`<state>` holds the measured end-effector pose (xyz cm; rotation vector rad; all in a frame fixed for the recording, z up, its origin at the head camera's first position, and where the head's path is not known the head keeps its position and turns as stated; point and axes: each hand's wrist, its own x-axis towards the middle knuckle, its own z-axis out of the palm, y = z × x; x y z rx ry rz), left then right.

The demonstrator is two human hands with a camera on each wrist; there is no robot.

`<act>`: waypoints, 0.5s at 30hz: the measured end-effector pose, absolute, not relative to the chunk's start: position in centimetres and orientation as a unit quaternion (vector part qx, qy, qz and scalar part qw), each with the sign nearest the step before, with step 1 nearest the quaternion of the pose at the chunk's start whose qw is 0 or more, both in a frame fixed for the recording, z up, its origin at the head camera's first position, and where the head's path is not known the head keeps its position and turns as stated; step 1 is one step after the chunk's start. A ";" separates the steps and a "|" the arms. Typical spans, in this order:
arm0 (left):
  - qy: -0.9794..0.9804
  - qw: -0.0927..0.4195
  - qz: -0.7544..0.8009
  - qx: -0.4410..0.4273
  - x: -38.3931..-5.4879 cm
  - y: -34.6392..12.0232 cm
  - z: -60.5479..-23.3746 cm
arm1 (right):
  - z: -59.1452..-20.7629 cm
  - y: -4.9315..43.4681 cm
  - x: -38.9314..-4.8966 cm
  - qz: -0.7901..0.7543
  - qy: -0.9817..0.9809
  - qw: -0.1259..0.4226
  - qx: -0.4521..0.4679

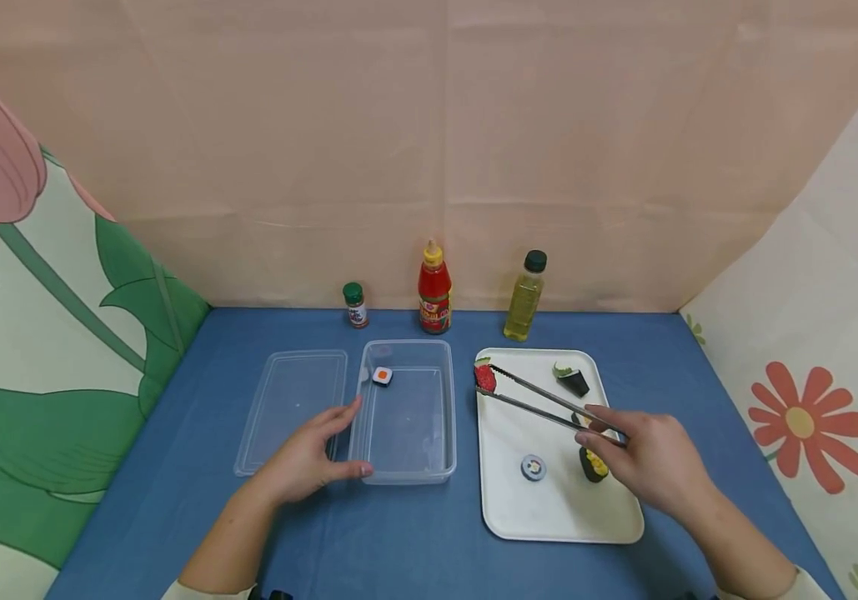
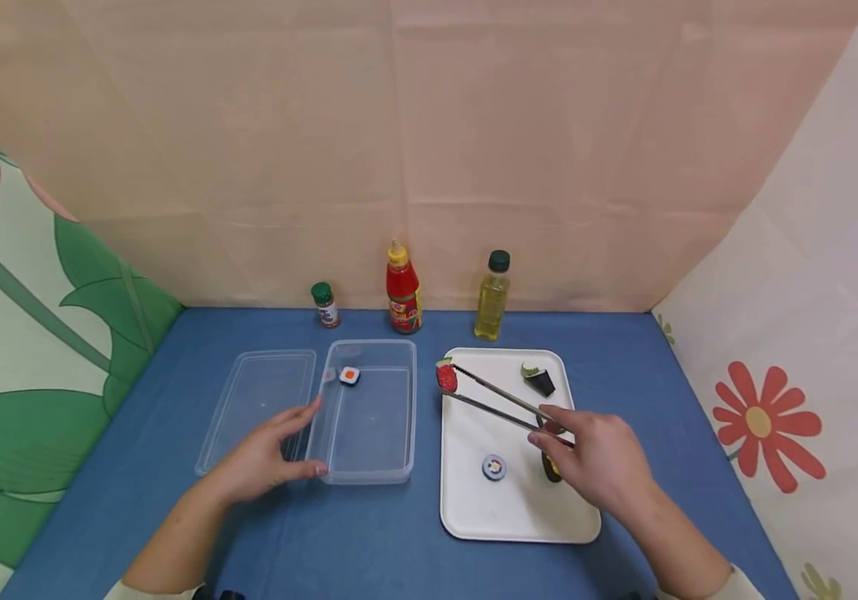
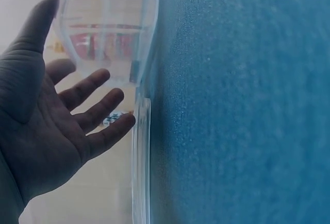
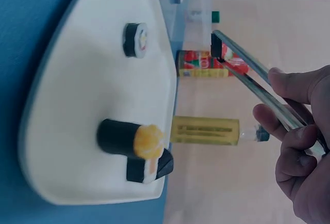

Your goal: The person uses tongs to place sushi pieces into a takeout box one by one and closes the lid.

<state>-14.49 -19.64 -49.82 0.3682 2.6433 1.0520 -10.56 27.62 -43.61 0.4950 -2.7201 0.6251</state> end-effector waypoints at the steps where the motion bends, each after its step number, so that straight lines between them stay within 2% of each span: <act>1: 0.913 0.136 0.362 0.127 -14.5 -19.7 -49.8 | -43.4 27.4 -10.6 0.221 -0.948 0.152 0.173; 7: 0.914 0.137 0.362 0.122 -14.5 -19.7 -49.9 | -42.7 26.0 -11.1 0.232 -0.951 0.118 0.166; 15: 0.914 0.136 0.364 0.118 -14.6 -19.5 -49.8 | -43.0 24.5 -12.3 0.240 -0.939 0.134 0.205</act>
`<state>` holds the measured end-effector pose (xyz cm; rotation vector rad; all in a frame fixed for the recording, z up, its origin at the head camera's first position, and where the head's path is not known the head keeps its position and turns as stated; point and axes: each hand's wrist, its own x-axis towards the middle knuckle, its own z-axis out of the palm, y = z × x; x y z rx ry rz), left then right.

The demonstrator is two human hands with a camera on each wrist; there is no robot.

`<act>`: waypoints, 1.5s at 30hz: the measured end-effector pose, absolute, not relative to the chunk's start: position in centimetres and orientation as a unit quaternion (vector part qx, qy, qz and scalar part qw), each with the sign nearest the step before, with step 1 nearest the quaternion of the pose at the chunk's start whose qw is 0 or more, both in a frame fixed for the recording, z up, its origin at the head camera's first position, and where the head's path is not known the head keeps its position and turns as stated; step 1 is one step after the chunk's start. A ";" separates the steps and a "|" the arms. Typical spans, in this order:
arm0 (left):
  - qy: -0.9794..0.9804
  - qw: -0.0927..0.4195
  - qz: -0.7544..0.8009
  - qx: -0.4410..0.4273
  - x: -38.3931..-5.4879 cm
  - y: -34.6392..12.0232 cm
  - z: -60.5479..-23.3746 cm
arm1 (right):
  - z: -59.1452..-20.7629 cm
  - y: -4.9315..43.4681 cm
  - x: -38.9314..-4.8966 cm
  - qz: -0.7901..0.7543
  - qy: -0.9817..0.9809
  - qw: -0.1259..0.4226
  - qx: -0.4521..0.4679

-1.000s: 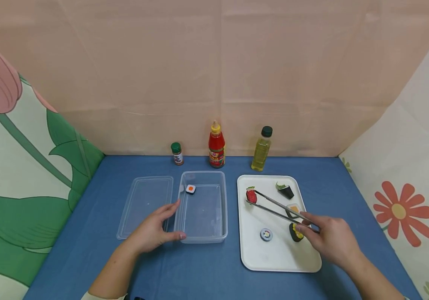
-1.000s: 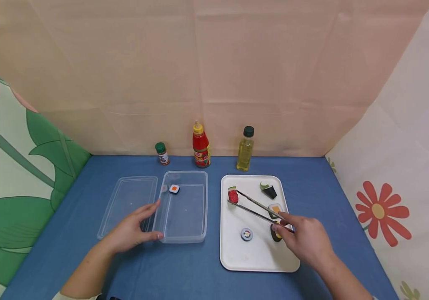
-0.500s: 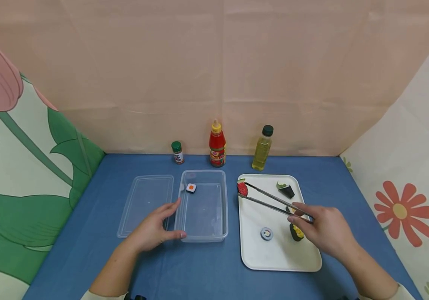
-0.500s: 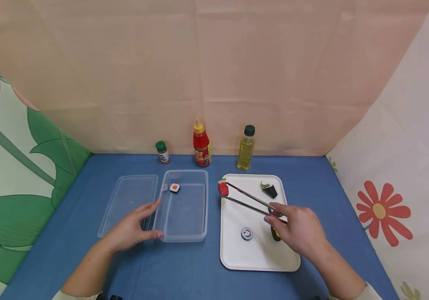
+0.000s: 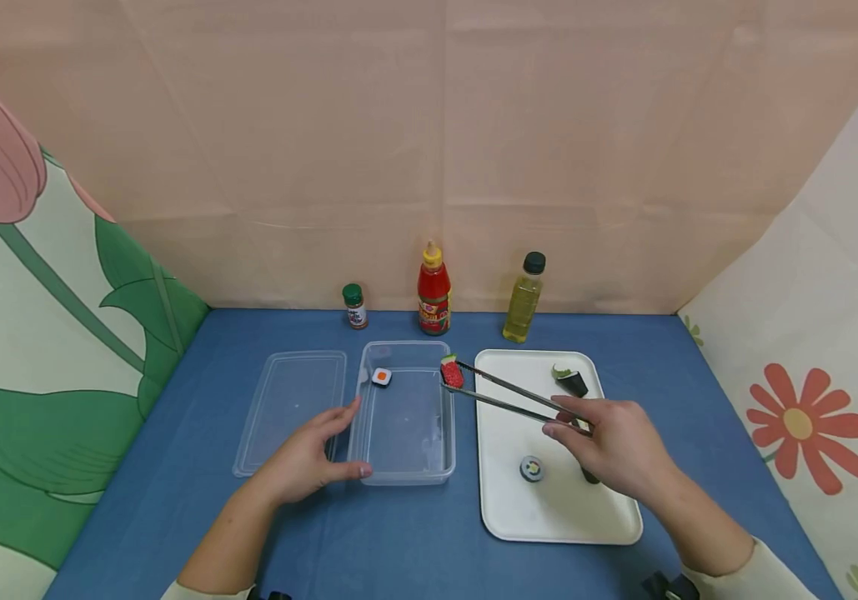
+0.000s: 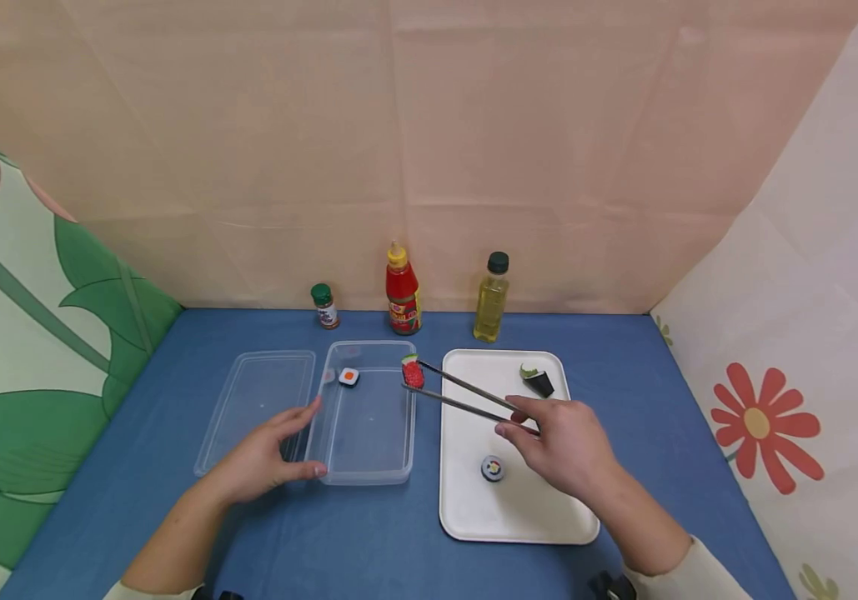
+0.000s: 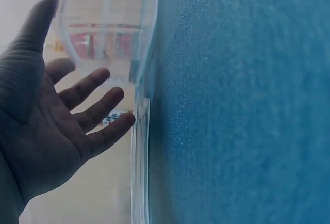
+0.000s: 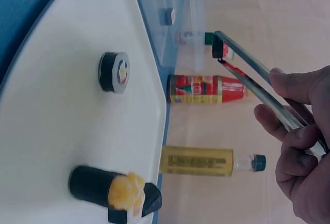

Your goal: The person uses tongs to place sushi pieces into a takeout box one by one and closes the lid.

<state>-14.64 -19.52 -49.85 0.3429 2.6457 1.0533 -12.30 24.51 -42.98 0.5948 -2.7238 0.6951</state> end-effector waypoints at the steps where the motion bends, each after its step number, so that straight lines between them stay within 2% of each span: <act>1: 0.914 0.136 0.364 0.118 -14.7 -19.5 -49.9 | -43.1 24.4 -12.4 0.243 -0.937 0.136 0.210; 31: 0.916 0.146 0.359 0.102 -14.5 -19.3 -49.6 | -44.5 18.9 -15.6 0.256 -0.934 0.068 0.240; 45: 0.911 0.146 0.369 0.113 -14.7 -19.5 -49.8 | -45.0 16.1 -17.1 0.248 -0.936 0.007 0.249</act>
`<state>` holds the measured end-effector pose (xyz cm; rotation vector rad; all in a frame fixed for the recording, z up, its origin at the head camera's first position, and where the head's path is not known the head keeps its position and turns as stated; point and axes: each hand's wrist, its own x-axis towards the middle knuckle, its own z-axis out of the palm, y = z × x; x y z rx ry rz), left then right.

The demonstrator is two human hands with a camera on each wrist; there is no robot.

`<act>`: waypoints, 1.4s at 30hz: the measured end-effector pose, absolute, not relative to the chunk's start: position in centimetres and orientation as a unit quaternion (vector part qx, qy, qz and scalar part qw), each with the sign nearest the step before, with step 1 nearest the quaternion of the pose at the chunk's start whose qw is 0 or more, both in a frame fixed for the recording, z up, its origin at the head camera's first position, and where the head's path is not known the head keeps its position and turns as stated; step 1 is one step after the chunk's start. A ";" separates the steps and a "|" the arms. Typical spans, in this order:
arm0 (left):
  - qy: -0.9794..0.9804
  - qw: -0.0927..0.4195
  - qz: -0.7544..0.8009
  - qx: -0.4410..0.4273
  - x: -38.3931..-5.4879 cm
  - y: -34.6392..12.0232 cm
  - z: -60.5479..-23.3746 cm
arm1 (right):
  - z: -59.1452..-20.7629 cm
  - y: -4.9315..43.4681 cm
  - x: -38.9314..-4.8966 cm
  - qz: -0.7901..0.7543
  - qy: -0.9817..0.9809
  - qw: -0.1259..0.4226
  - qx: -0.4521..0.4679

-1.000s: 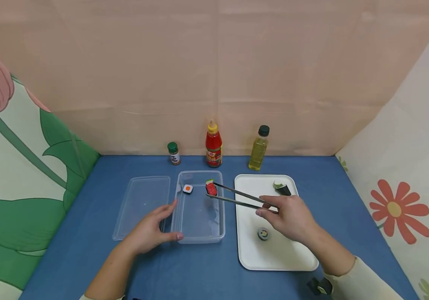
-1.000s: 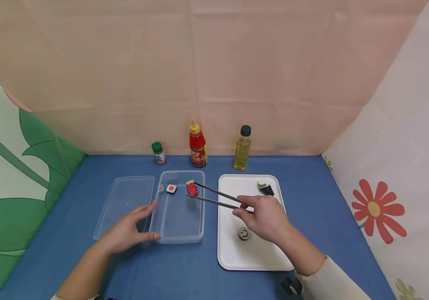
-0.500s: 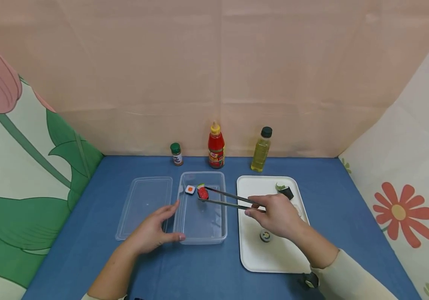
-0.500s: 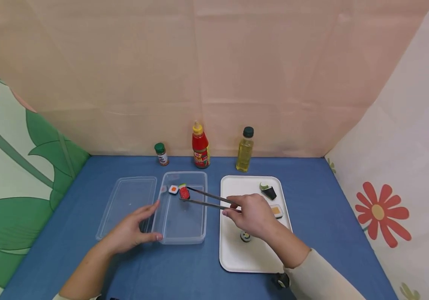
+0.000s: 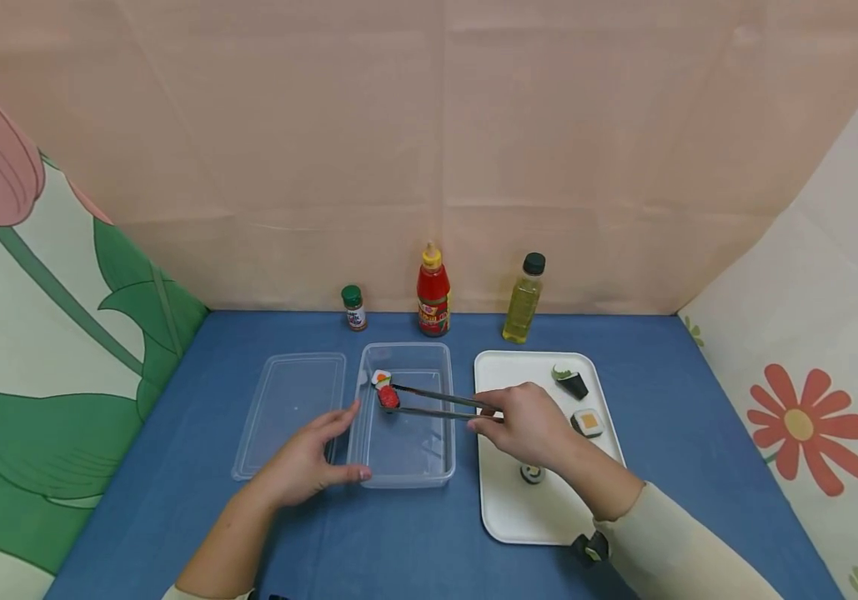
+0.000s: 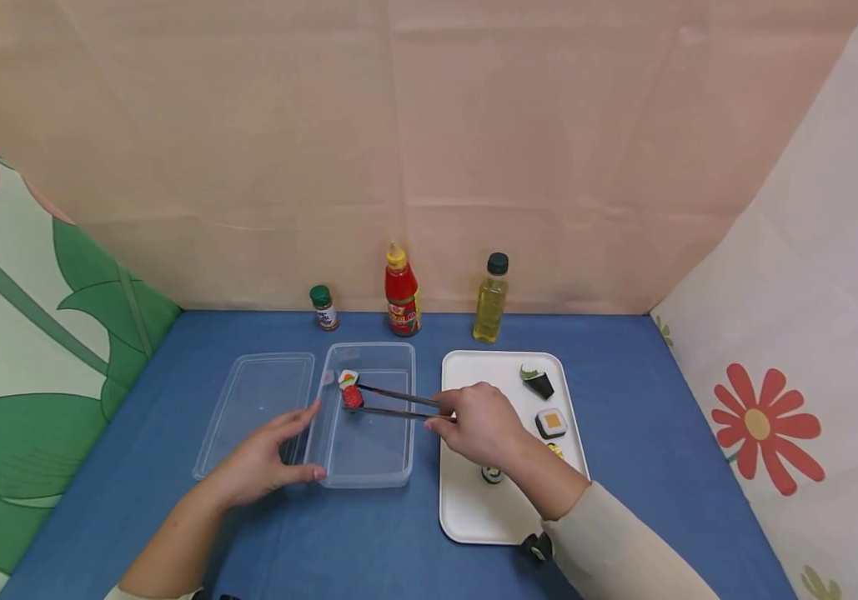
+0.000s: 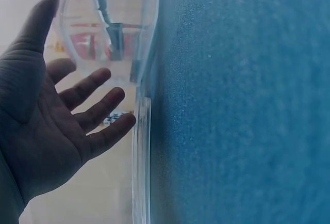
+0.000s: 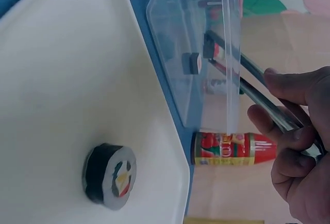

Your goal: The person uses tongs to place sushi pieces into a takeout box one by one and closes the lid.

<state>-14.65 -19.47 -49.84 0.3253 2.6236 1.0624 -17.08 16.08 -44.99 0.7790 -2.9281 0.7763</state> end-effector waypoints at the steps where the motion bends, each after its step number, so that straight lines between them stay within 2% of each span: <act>1: 0.911 0.145 0.367 0.117 -14.7 -19.5 -49.8 | -45.0 15.9 -17.2 0.248 -0.936 0.003 0.250; 9: 0.911 0.144 0.369 0.112 -14.6 -19.5 -49.8 | -44.5 14.5 -17.8 0.235 -0.938 -0.032 0.253; 32: 0.912 0.143 0.367 0.117 -14.6 -19.5 -49.8 | -43.8 13.2 -17.6 0.194 -0.952 -0.060 0.229; 42: 0.910 0.139 0.370 0.123 -14.6 -19.5 -49.6 | -43.5 13.9 -16.7 0.202 -0.954 -0.039 0.217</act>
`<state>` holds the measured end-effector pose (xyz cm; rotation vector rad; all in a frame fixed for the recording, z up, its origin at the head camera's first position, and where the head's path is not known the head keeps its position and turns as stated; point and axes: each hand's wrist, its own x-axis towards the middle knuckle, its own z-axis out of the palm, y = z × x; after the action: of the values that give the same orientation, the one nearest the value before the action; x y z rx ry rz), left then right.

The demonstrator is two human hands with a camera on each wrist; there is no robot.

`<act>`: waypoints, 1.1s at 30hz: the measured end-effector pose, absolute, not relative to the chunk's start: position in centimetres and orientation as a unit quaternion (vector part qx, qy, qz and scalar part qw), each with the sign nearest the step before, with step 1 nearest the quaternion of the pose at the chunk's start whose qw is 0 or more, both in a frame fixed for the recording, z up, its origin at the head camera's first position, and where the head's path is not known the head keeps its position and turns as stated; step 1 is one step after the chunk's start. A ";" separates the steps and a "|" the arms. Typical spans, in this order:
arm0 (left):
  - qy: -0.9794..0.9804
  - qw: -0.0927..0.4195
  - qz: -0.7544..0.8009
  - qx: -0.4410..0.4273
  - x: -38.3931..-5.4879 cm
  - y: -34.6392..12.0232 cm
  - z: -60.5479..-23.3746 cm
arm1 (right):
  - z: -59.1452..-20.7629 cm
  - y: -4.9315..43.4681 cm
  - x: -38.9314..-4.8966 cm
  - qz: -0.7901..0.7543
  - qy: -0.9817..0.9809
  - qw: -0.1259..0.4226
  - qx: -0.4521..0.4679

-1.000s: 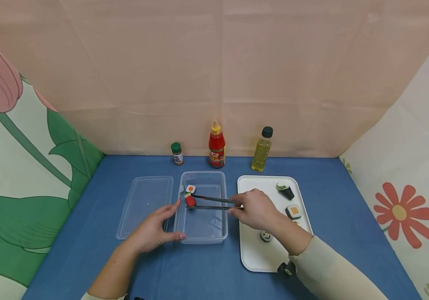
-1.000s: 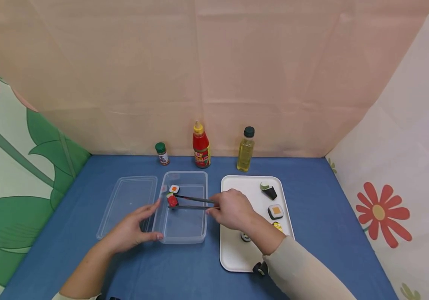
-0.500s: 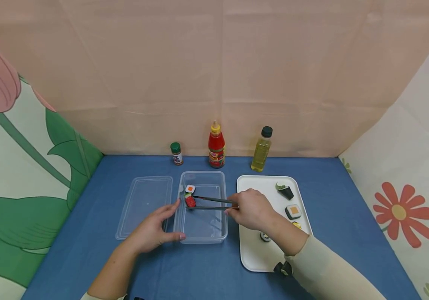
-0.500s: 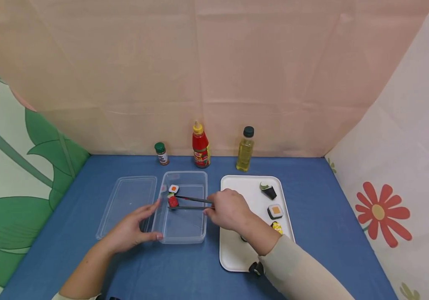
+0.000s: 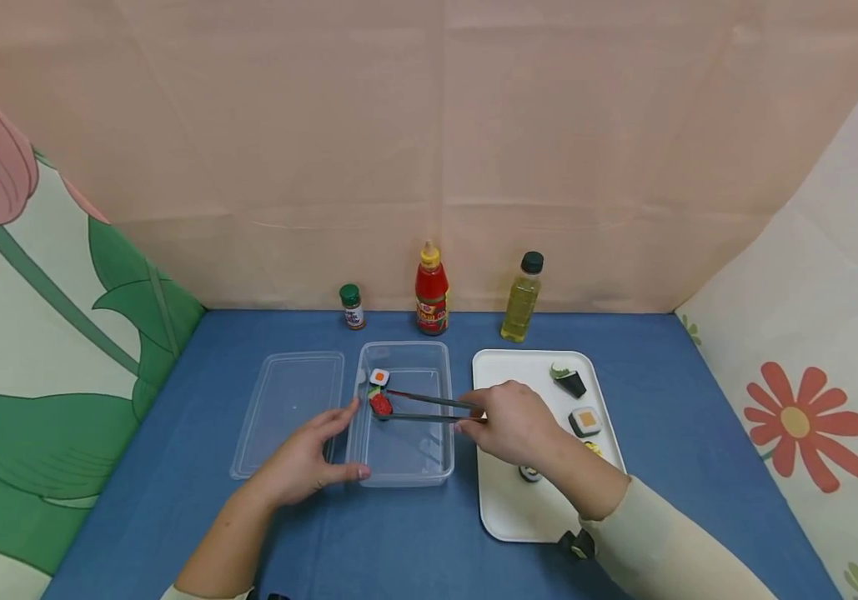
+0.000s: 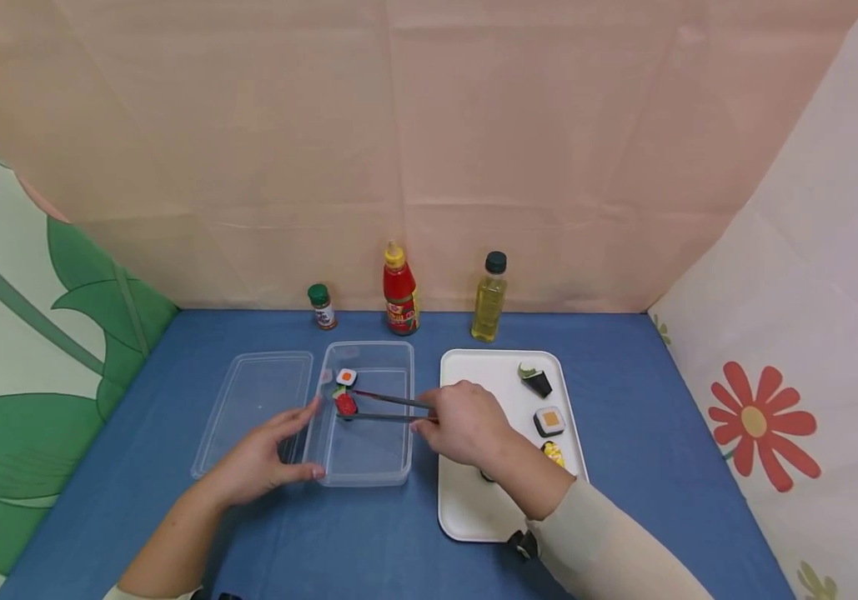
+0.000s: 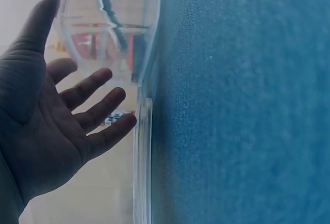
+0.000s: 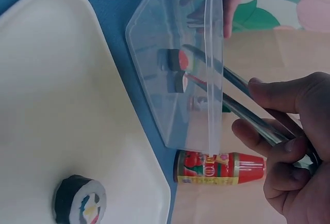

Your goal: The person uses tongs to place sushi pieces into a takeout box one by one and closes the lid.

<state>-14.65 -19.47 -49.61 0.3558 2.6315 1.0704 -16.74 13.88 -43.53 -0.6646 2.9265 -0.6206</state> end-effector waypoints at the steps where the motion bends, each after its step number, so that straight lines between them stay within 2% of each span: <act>1: 0.911 0.140 0.369 0.121 -14.6 -19.5 -49.6 | -43.5 14.0 -16.6 -0.205 0.954 0.038 -0.213; 8: 0.912 0.144 0.368 0.112 -14.7 -19.4 -49.7 | -43.8 15.0 -15.8 -0.217 0.956 0.023 -0.194; 18: 0.911 0.140 0.370 0.118 -14.8 -19.5 -49.7 | -44.1 16.9 -14.5 -0.218 0.950 -0.029 -0.223; 33: 0.914 0.134 0.365 0.117 -14.6 -19.4 -49.7 | -43.8 20.2 -12.3 -0.246 0.946 -0.065 -0.202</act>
<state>-14.62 -19.40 -49.68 0.3386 2.6502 1.0573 -12.27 20.16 -43.80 -0.6638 3.1005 -0.8054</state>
